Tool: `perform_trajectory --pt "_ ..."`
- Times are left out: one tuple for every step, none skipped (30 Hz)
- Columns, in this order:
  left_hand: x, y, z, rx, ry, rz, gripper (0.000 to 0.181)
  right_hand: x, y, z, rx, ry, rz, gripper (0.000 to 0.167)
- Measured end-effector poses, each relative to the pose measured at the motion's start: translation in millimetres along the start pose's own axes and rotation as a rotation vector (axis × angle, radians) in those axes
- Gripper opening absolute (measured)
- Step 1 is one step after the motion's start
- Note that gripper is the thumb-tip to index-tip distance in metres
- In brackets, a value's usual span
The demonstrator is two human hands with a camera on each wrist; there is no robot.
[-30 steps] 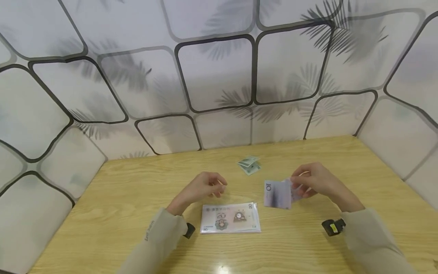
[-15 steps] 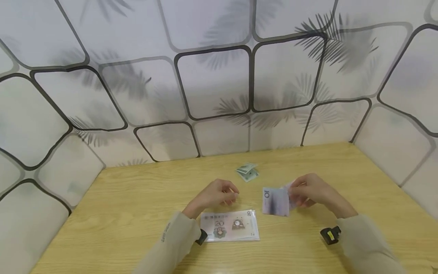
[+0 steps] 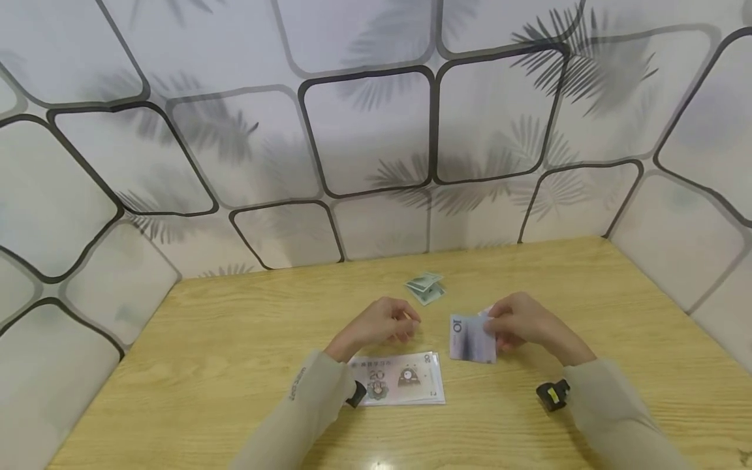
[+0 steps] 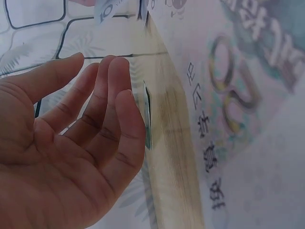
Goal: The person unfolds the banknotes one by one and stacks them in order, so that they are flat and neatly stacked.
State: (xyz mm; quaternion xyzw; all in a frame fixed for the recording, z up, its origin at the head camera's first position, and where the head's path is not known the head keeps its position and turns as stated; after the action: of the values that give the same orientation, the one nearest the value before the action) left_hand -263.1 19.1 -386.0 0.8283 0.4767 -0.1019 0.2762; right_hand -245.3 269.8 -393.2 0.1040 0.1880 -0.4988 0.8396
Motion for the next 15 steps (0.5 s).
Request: perform_trajectory --pt "0.0 -1.1 -0.3 0.001 0.004 0.0 0.014 0.2 -0.7 1.1 -0.003 -0.002 -0.001 0.023" --pt "0.1 -2.1 -0.5 -0.001 0.008 0.0 0.015 0.5 -1.5 2.1 -0.003 -0.008 -0.002 0.024" --pt "0.1 -3.1 -0.6 -0.003 0.012 -0.001 0.015 0.8 -2.3 3.3 -0.007 -0.017 -0.001 0.024" --pt "0.0 -3.7 -0.6 -0.005 0.016 -0.002 0.015 1.3 -3.1 4.3 -0.012 -0.028 0.0 0.024" --pt "0.0 -4.3 -0.6 -0.006 0.017 -0.003 0.014 1.7 -3.7 5.1 -0.02 -0.041 0.005 0.022" --pt "0.0 -4.7 -0.6 -0.009 0.02 -0.003 0.014 2.1 -4.4 5.9 -0.025 -0.053 0.009 0.021" --pt "-0.2 -5.3 -0.8 -0.01 0.021 -0.005 0.013 2.5 -5.0 6.4 -0.031 -0.066 0.013 0.02" --pt "-0.3 -5.9 -0.9 -0.01 0.022 -0.006 0.013 3.0 -5.4 7.2 -0.039 -0.081 0.019 0.018" --pt "-0.4 -6.2 -1.3 -0.009 0.022 -0.007 0.013 3.3 -5.6 7.7 -0.047 -0.092 0.025 0.018" --pt "-0.5 -6.5 -1.4 -0.009 0.021 -0.007 0.013 3.6 -5.7 8.0 -0.055 -0.102 0.031 0.017" --pt "-0.7 -7.1 -1.9 -0.006 0.02 -0.008 0.013 3.9 -5.8 8.4 -0.067 -0.11 0.039 0.017" --pt "-0.8 -7.5 -2.2 -0.002 0.017 -0.009 0.013 4.3 -5.9 8.9 -0.076 -0.118 0.044 0.017" --pt "-0.8 -7.8 -2.4 0.001 0.013 -0.009 0.013 4.8 -5.9 9.5 -0.09 -0.123 0.051 0.017" --pt "-0.8 -7.7 -2.7 0.003 0.011 -0.007 0.013 5.4 -5.9 10.3 -0.103 -0.129 0.056 0.017" --pt "-0.7 -7.9 -2.7 0.005 0.005 -0.006 0.013 5.9 -5.9 11.0 -0.118 -0.134 0.062 0.017"
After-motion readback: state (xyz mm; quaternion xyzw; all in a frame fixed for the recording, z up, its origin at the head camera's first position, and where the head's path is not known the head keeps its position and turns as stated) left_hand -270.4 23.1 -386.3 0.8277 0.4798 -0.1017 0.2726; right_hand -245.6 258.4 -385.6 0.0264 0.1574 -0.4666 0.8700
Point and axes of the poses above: each hand's wrist, its own y-axis away from the middle knuckle, its own x-axis out of the palm, z = x × y, the point moved 5 cm from there along -y, towards the middle knuckle, and after that the axes turned 15 degrees about -x, right-handed, at the moved point
